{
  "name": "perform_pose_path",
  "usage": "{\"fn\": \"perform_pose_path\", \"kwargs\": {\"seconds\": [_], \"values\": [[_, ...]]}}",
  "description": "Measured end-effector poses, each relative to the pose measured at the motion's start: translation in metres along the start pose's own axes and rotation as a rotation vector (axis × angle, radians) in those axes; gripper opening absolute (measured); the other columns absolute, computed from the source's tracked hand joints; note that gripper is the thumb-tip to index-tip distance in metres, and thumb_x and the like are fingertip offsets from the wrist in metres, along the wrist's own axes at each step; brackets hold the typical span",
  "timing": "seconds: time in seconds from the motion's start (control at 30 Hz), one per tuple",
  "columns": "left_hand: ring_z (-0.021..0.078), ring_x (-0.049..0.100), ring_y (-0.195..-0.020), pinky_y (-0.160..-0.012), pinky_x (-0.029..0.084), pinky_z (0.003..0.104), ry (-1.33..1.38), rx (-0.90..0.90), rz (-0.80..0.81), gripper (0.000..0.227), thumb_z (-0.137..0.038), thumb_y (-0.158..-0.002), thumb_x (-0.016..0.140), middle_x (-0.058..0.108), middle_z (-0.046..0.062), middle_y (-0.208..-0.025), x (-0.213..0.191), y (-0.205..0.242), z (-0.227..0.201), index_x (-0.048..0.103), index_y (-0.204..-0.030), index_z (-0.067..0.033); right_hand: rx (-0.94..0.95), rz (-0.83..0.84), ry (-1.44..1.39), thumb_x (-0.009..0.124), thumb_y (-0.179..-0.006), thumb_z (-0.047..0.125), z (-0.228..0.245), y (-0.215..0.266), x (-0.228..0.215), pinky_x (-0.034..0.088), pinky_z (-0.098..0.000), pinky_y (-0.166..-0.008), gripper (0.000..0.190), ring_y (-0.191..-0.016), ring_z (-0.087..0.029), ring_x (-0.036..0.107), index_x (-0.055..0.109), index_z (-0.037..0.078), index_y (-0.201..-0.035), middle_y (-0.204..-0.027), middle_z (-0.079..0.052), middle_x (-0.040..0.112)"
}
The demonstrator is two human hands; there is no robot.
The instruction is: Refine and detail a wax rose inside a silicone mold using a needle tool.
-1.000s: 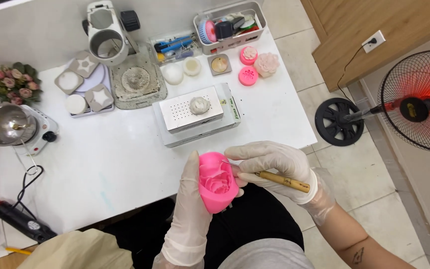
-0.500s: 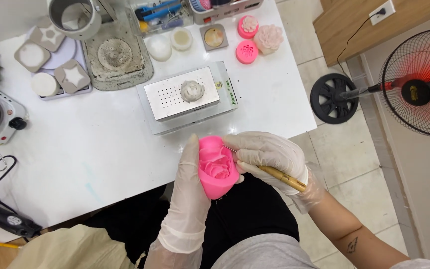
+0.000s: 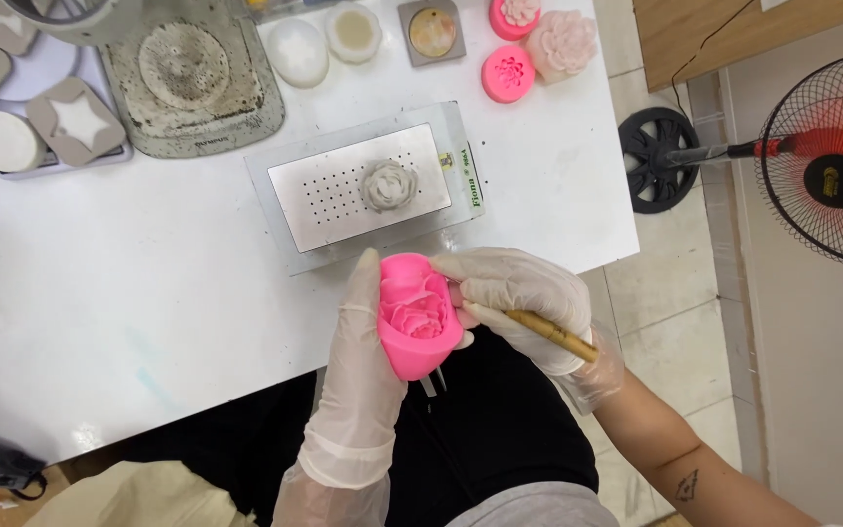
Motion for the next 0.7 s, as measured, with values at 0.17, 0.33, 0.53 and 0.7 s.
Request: {"fn": "perform_pose_path", "kwargs": {"seconds": [0.17,0.33,0.53,0.7], "values": [[0.0315,0.074,-0.075,-0.063,0.063,0.041,-0.002,-0.014,-0.026,0.065,-0.053,-0.102,0.041,0.073,0.023,-0.090,-0.009,-0.018,-0.012,0.064,-0.113,0.0060,0.680,-0.159,-0.558,0.065,-0.095,-0.004,-0.039,0.013,0.021,0.061,-0.0454,-0.094,0.013,-0.111,-0.038,0.072,0.070,-0.002,-0.107,-0.131,-0.029,0.069],[0.0263,0.072,-0.078,-0.069,0.061,0.037,-0.084,-0.026,-0.150,0.065,-0.054,-0.103,0.033,0.074,0.020,-0.091,-0.008,-0.016,-0.025,0.065,-0.109,0.0026,0.466,-0.309,-0.566,0.061,-0.106,-0.002,-0.048,-0.012,0.024,0.054,-0.0444,-0.117,0.008,-0.128,-0.034,0.068,0.059,0.005,-0.110,-0.130,-0.027,0.069],[0.0236,0.073,-0.082,-0.075,0.061,0.035,0.031,-0.149,-0.229,0.074,-0.057,-0.102,0.028,0.076,0.020,-0.094,-0.036,-0.008,-0.009,0.067,-0.103,0.0060,0.506,-0.190,-0.248,0.064,-0.104,0.002,-0.057,-0.030,0.030,0.058,-0.0410,-0.103,0.008,-0.107,-0.027,0.071,0.065,0.002,-0.112,-0.127,-0.027,0.071],[0.0249,0.073,-0.082,-0.074,0.061,0.037,0.105,-0.157,-0.186,0.073,-0.057,-0.101,0.030,0.076,0.021,-0.096,-0.049,-0.009,-0.002,0.067,-0.104,0.0059,0.514,-0.194,-0.271,0.068,-0.103,0.012,-0.075,-0.019,0.031,0.061,-0.0316,-0.080,0.011,-0.088,-0.019,0.070,0.064,0.005,-0.111,-0.132,-0.025,0.072]]}}
Point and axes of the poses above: each hand's wrist, its own y-axis away from the middle knuckle, its own x-axis out of the palm, z = x × y, the point moved 3 cm from there along -y, towards the middle knuckle
